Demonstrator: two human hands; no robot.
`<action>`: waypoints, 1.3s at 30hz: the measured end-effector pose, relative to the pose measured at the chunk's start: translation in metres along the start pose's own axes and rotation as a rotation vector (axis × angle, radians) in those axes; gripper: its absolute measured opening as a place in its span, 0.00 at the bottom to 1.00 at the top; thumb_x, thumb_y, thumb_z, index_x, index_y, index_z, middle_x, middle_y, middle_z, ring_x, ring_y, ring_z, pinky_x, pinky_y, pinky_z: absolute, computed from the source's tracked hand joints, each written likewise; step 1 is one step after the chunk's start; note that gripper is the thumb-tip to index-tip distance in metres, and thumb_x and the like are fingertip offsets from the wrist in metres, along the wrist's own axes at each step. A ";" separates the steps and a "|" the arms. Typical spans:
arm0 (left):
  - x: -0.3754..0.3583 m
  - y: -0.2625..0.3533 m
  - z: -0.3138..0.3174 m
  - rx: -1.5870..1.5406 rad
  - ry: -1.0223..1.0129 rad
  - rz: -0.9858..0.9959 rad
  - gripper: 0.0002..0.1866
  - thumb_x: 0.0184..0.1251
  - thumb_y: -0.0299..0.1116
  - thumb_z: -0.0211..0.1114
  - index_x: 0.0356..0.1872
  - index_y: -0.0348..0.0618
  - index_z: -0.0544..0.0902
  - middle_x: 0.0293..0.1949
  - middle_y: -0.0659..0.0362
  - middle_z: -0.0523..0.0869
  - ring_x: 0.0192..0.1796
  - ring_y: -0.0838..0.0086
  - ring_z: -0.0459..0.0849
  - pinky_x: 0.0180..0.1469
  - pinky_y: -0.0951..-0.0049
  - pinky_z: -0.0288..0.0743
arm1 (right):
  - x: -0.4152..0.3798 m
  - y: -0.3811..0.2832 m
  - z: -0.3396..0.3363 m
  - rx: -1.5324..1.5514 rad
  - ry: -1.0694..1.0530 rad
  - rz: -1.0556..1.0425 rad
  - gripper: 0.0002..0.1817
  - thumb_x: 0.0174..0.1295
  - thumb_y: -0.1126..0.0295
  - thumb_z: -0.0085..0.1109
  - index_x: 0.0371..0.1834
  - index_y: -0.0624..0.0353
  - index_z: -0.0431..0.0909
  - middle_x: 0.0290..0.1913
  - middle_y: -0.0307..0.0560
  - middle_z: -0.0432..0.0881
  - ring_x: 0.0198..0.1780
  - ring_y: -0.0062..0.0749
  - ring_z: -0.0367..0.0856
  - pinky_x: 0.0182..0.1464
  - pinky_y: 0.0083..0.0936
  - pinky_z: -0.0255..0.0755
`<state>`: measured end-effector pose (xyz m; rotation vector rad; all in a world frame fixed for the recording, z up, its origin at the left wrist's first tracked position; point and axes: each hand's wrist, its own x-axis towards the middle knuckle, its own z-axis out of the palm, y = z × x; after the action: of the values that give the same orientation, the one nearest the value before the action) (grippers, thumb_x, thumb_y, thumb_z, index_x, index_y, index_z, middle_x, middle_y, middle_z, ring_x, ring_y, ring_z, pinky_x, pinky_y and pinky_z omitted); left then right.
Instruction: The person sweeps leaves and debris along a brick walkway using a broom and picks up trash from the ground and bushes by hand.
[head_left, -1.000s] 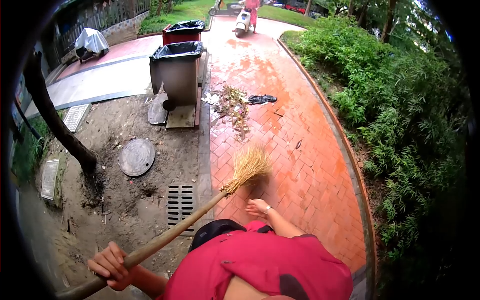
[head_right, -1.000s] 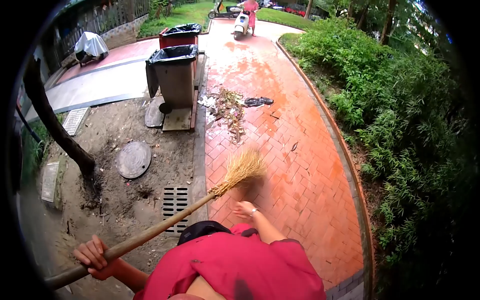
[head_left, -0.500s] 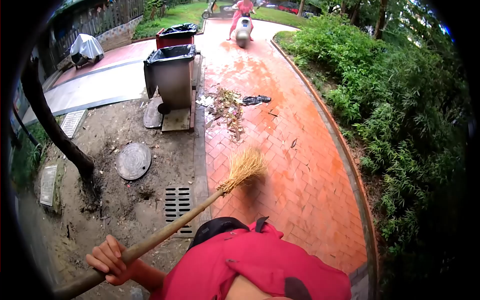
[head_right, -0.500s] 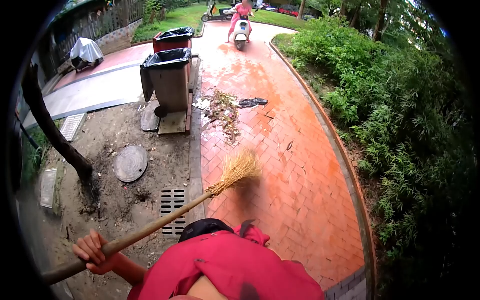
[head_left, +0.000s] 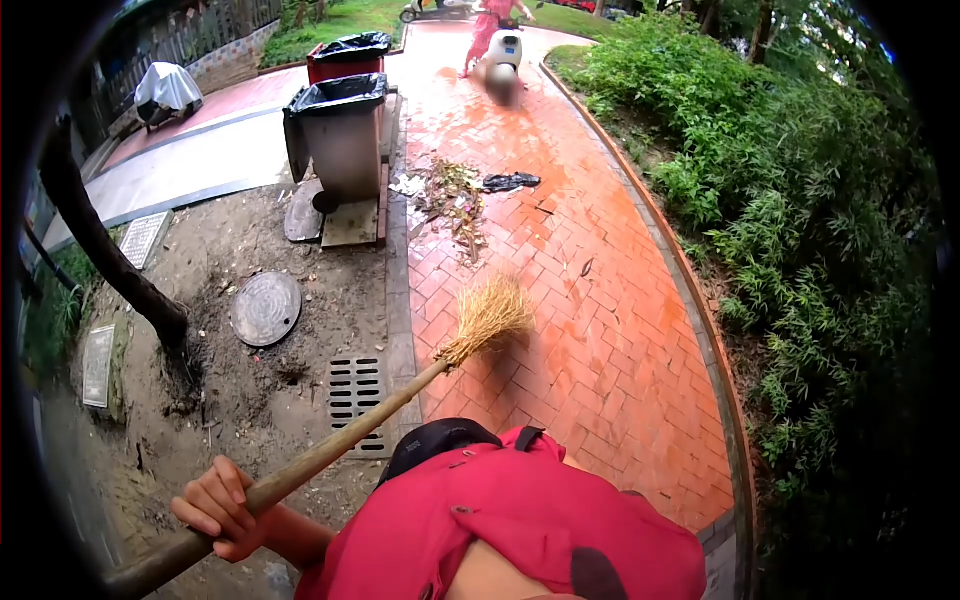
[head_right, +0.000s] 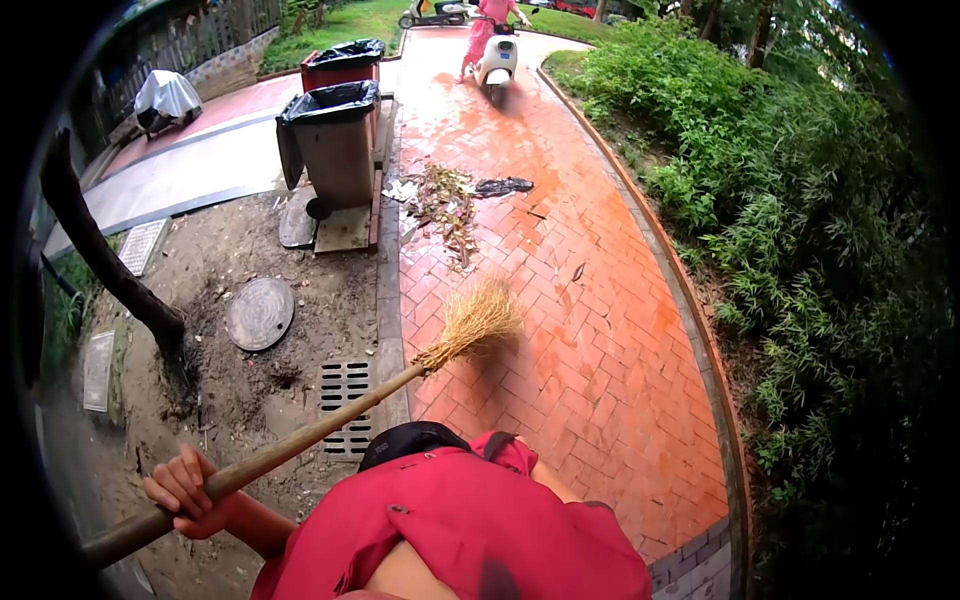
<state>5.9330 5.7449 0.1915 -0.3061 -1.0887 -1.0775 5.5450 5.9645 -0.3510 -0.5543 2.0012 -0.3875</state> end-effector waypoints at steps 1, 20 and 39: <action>0.000 0.000 0.001 0.005 0.003 0.000 0.14 0.51 0.35 0.69 0.25 0.49 0.69 0.14 0.70 0.69 0.17 0.86 0.69 0.33 0.83 0.64 | 0.002 -0.003 0.001 0.001 -0.004 -0.008 0.13 0.55 0.66 0.50 0.19 0.62 0.74 0.23 0.46 0.78 0.24 0.31 0.77 0.23 0.28 0.71; -0.004 0.002 -0.007 -0.061 0.009 -0.059 0.14 0.49 0.34 0.70 0.23 0.49 0.70 0.14 0.71 0.69 0.18 0.86 0.70 0.34 0.83 0.64 | 0.000 -0.007 0.021 0.028 -0.012 -0.041 0.12 0.55 0.68 0.50 0.18 0.61 0.74 0.25 0.46 0.78 0.25 0.29 0.77 0.24 0.25 0.72; 0.009 0.000 -0.044 0.046 -0.018 -0.170 0.12 0.49 0.35 0.69 0.22 0.50 0.71 0.13 0.73 0.69 0.18 0.88 0.68 0.33 0.86 0.61 | -0.052 -0.249 -0.036 1.109 -0.431 0.054 0.24 0.58 0.46 0.49 0.37 0.58 0.70 0.39 0.49 0.77 0.41 0.35 0.77 0.43 0.27 0.74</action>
<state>5.9585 5.7101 0.1776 -0.1892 -1.1695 -1.2005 5.5894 5.7836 -0.1744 0.1261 1.1263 -1.1234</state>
